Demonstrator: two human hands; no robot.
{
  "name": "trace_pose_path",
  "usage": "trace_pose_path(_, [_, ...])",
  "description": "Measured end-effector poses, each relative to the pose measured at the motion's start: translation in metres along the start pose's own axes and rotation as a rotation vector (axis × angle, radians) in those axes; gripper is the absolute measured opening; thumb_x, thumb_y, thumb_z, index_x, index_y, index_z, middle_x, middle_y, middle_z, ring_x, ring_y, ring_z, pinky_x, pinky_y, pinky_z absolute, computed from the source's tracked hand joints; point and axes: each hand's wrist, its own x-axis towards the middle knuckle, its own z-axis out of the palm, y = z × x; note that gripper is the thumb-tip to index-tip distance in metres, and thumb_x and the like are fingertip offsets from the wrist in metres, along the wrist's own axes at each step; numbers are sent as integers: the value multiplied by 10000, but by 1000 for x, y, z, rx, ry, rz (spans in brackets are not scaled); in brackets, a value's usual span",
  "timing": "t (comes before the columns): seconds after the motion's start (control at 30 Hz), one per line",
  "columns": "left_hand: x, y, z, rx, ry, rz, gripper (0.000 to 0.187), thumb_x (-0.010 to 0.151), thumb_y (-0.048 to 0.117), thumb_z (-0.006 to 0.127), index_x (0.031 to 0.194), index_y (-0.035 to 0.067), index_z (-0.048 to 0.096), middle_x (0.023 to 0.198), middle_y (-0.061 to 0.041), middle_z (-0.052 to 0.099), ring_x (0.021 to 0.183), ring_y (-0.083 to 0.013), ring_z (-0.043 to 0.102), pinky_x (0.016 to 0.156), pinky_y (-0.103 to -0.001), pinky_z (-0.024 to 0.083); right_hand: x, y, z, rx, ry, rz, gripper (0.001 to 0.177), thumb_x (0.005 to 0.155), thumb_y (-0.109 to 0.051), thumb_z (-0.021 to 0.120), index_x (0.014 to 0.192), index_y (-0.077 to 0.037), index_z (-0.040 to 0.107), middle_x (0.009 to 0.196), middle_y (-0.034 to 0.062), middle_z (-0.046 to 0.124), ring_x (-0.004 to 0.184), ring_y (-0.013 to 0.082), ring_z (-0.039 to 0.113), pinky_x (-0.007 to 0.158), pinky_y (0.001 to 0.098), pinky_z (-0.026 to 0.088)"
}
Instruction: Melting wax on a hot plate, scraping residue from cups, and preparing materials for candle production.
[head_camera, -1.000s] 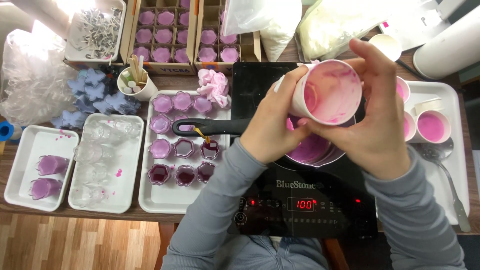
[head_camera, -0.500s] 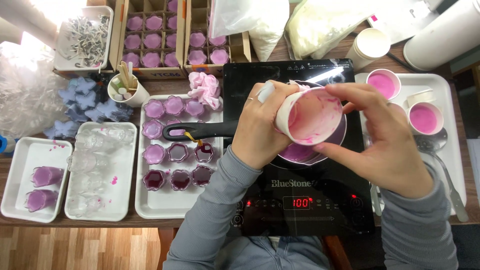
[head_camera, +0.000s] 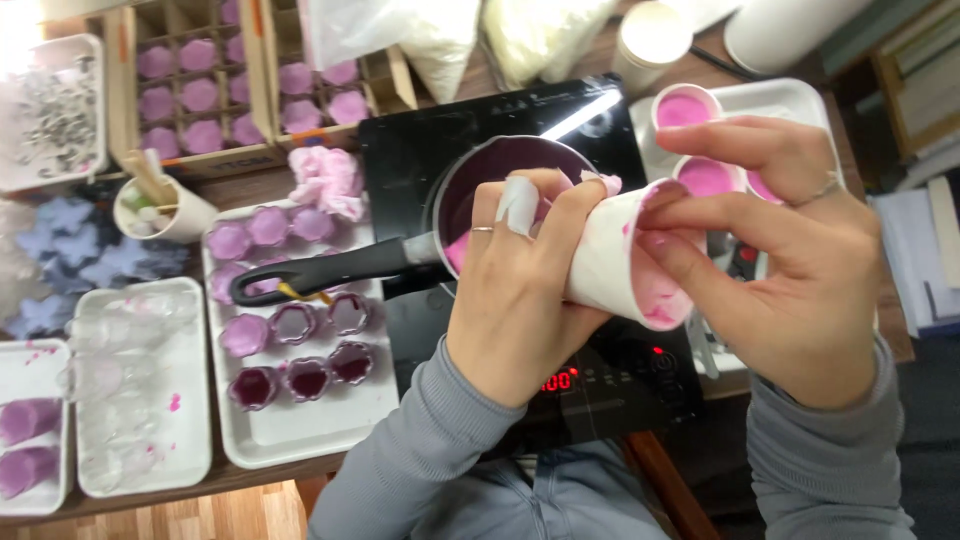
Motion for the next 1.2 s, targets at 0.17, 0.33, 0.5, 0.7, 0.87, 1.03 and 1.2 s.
trace_pose_path(0.17, [2,30,10,-20,-148,45,894,632,235,924,1389,25,498,1107,-128,627,1018,-357,581,886,-459,476,-26,10,-25,-38,-1,-7,148,814,-46,788,944,5,739,1226,150,684,1169,270,648,975,357,530])
trace_pose_path(0.33, [-23,37,52,-166,-292,-104,791,754,230,890,1428,64,510,1167,-110,673,1011,-340,632,912,-436,511,-64,30,-36,80,-14,147,109,865,-74,736,943,-2,712,1191,145,695,1076,218,693,915,311,564])
trace_pose_path(0.5, [-29,32,87,-198,-231,-109,735,721,194,885,1339,36,522,1278,-191,594,1177,-387,564,984,-443,496,-97,60,-42,245,45,208,95,938,-53,730,1021,-12,710,1143,122,712,1073,208,703,945,286,567])
trace_pose_path(0.7, [-28,34,109,-80,-295,-125,763,661,144,865,1325,23,509,1215,-184,558,1125,-383,495,980,-452,425,-118,106,-42,151,124,378,143,933,-20,743,1066,8,698,1066,109,707,997,183,688,902,292,543])
trace_pose_path(0.87, [-25,35,123,-65,-346,-141,707,700,112,841,1321,32,513,1199,-159,587,1080,-363,524,957,-448,432,-139,144,-8,-31,-14,396,215,797,-78,776,997,-11,732,953,105,705,908,246,675,806,381,524])
trace_pose_path(1.03, [-27,30,139,-163,-306,-108,636,728,18,799,1304,39,531,1192,-151,652,1098,-374,607,952,-442,488,-151,158,16,-208,-116,368,200,732,-174,787,912,-93,758,920,42,691,940,268,624,842,436,407])
trace_pose_path(1.2, [-28,29,151,-284,-262,-123,587,796,-8,792,1312,55,519,1241,-194,665,1134,-394,686,912,-400,584,-146,159,25,-258,-136,336,221,786,-291,754,907,-122,682,891,0,641,971,222,574,877,424,301])
